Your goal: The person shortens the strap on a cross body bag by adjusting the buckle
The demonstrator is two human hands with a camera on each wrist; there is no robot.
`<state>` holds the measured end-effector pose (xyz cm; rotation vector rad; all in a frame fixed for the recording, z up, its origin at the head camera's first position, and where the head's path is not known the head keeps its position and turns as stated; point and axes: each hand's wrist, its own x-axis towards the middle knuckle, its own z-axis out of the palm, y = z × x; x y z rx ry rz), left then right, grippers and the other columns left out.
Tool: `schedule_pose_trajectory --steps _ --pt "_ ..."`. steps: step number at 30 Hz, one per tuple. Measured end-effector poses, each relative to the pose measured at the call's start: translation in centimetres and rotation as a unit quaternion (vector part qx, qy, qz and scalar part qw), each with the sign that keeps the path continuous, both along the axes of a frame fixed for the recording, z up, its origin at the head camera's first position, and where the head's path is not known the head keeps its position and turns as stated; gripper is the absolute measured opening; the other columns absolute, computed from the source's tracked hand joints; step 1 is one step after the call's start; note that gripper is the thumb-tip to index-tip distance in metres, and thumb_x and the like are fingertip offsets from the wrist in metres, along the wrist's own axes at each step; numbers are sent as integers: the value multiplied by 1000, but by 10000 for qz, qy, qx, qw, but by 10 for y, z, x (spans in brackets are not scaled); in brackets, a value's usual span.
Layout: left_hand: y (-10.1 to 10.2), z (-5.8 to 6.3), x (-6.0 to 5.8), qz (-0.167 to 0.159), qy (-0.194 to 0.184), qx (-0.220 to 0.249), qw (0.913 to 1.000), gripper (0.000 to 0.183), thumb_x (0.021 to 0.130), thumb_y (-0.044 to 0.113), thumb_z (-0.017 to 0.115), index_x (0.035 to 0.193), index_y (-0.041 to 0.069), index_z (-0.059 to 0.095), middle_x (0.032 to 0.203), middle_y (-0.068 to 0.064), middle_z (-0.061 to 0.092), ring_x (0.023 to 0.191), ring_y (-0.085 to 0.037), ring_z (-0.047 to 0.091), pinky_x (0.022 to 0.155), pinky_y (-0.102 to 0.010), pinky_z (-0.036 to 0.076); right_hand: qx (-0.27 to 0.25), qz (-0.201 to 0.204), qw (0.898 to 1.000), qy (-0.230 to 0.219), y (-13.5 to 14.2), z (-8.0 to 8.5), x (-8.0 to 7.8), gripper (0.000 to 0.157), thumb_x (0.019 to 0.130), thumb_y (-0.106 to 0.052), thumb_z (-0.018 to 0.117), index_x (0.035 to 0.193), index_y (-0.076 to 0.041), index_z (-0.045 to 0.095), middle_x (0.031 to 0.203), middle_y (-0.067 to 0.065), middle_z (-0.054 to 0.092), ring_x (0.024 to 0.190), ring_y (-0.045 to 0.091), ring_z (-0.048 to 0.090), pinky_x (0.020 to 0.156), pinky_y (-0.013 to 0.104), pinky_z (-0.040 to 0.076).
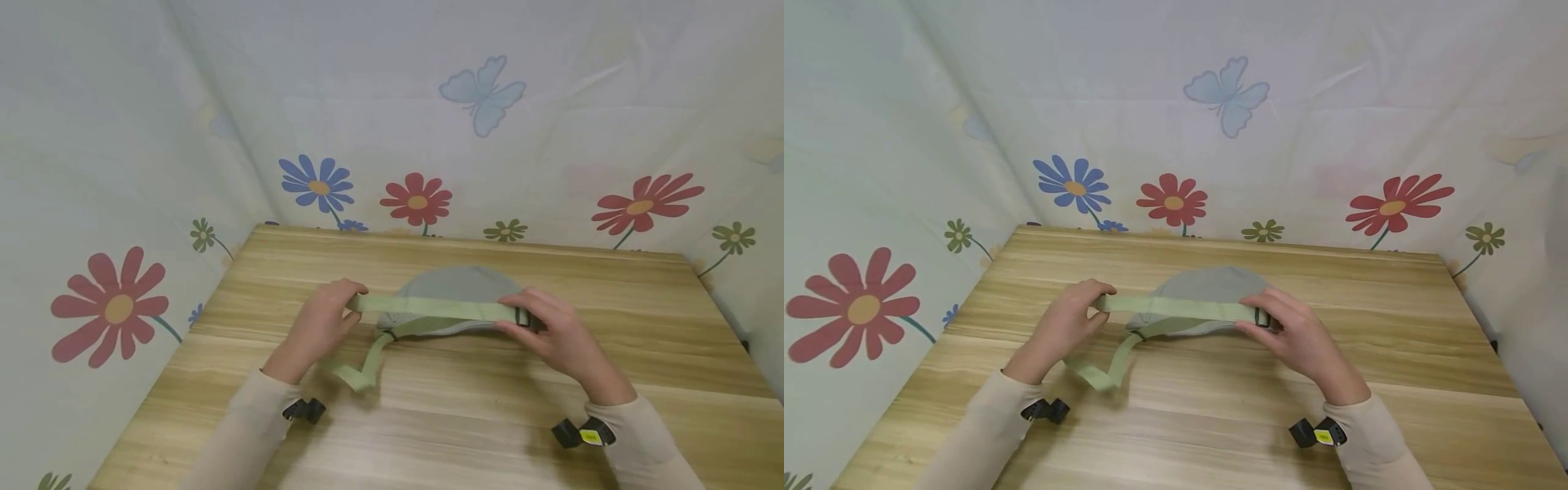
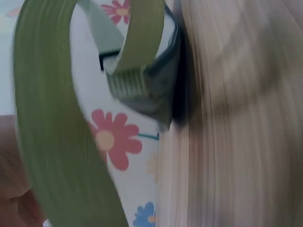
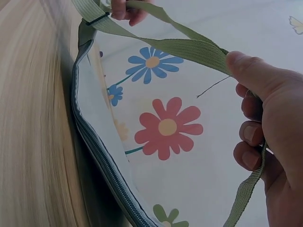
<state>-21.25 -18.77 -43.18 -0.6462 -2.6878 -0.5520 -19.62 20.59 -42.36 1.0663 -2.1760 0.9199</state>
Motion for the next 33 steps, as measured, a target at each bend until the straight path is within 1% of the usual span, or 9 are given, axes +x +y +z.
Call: schedule_pose_trajectory --steps 3,8,12,16,21,22,25,29,33 --pt "-10 -2 0 382 169 22 9991 33 88 1 82 119 3 72 107 -11 76 94 -29 73 80 -47 63 -44 10 10000 22 0 0 0 45 105 -49 65 115 -8 77 90 -3 68 72 0 45 58 17 38" --pt "-18 0 3 1282 97 11 9917 33 96 19 81 122 1 70 112 -15 75 96 -32 75 74 -48 63 -100 0 9999 21 0 1 1 47 105 -51 64 115 -8 77 88 -5 65 69 3 45 56 19 38" --pt "-20 6 6 1450 -216 629 9872 34 100 24 80 121 1 68 100 -15 76 79 -27 73 65 -41 61 -116 11 9999 21 0 1 1 46 105 -51 64 115 -7 77 88 -5 65 70 2 45 57 18 37" --pt "-21 13 6 914 -1004 1847 9734 22 103 8 72 121 0 63 88 -15 78 63 -18 70 59 -36 62 -123 -27 9999 44 1 0 -1 47 105 -51 64 115 -6 77 89 -3 67 73 0 45 58 16 38" --pt "-23 19 7 -37 -2050 3147 9268 4 103 -5 63 107 -4 64 83 -18 79 62 -19 75 63 -45 67 -101 -136 9999 33 4 -1 -3 50 105 -52 63 114 -5 77 90 -1 68 75 0 46 60 16 39" --pt "-24 20 8 -240 -2108 3310 9195 3 104 -3 64 103 -5 66 82 -17 79 64 -19 76 64 -44 67 -96 -165 9998 43 5 -1 -3 50 105 -53 62 114 -5 77 90 -1 68 75 0 46 60 16 40" --pt "-26 23 10 -883 -2087 3835 8953 28 104 19 74 95 -8 71 86 -8 79 73 -17 77 68 -37 68 -108 -195 9997 61 8 -1 -4 52 105 -53 61 113 -4 77 89 -1 67 75 1 47 61 16 40" --pt "-29 25 12 -1554 -1837 4356 8674 63 90 54 71 86 -9 70 86 5 72 84 -14 68 74 -27 61 -138 -222 9996 51 11 -1 -6 52 105 -53 61 113 -4 77 88 -2 65 74 1 47 60 17 40" --pt "-35 30 13 -2023 -1833 4555 8473 70 87 65 68 76 -4 63 77 9 63 77 -13 56 70 -26 48 -139 -317 9994 62 14 0 -7 53 105 -54 61 112 -4 77 88 -1 65 75 0 47 60 17 41"
